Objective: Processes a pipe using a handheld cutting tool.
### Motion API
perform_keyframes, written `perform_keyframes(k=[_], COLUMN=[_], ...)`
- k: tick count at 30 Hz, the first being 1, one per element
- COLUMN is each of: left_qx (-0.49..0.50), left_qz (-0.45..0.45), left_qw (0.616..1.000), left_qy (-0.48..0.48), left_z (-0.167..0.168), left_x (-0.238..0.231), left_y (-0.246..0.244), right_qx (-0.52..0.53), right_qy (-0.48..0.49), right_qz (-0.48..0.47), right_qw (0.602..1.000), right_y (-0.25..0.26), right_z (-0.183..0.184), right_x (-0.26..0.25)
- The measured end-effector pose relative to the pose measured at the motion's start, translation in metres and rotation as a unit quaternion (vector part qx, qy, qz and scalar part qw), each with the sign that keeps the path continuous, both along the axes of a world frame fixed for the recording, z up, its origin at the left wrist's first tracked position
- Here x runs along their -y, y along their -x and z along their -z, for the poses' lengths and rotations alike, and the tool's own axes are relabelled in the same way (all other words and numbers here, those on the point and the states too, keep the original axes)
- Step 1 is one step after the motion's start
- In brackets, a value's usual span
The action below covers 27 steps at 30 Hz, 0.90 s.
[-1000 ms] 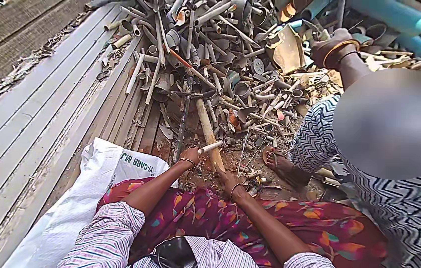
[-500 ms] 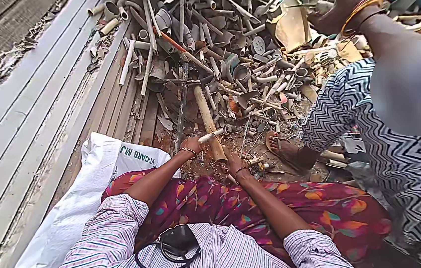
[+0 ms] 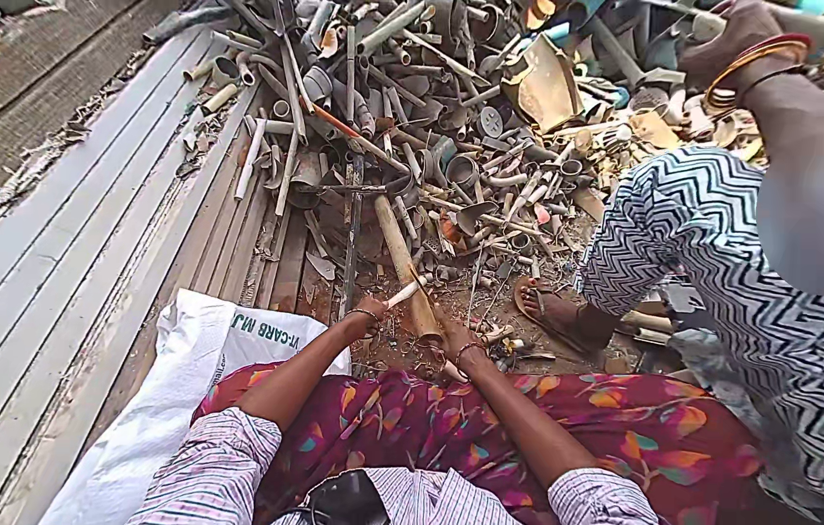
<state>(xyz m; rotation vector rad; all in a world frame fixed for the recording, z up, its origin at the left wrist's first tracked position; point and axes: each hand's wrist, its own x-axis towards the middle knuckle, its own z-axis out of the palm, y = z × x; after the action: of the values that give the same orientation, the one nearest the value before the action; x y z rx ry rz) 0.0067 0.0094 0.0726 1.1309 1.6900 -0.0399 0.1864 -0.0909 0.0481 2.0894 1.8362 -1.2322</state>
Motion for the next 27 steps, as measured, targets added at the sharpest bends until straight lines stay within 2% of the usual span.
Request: perform_keyframes(k=[2, 4, 12, 17, 22, 27], left_qx=[0.032, 0.039, 0.012, -0.006, 0.000, 0.002], left_qz=[-0.056, -0.078, -0.060, -0.031, -0.030, -0.017], left_qw=[0.998, 0.996, 0.997, 0.999, 0.999, 1.000], left_qy=[-0.005, -0.023, -0.046, -0.031, -0.042, 0.002], left_z=[-0.007, -0.012, -0.005, 0.000, -0.006, -0.011], left_x=[0.001, -0.002, -0.003, -0.002, -0.003, 0.001], left_y=[-0.002, 0.000, 0.001, 0.000, -0.001, -0.009], right_qx=[-0.004, -0.006, 0.011, 0.019, 0.001, -0.010], right_qy=[-0.011, -0.038, -0.019, 0.005, -0.031, -0.034], right_qz=[0.006, -0.037, -0.034, 0.016, -0.001, 0.008], right_qw=[1.000, 0.999, 0.999, 1.000, 1.000, 0.999], right_y=[-0.005, 0.004, 0.007, -0.002, 0.010, -0.002], right_z=[0.003, -0.001, -0.007, -0.003, -0.014, -0.009], right_x=[0.000, 0.005, 0.006, 0.001, 0.007, 0.003])
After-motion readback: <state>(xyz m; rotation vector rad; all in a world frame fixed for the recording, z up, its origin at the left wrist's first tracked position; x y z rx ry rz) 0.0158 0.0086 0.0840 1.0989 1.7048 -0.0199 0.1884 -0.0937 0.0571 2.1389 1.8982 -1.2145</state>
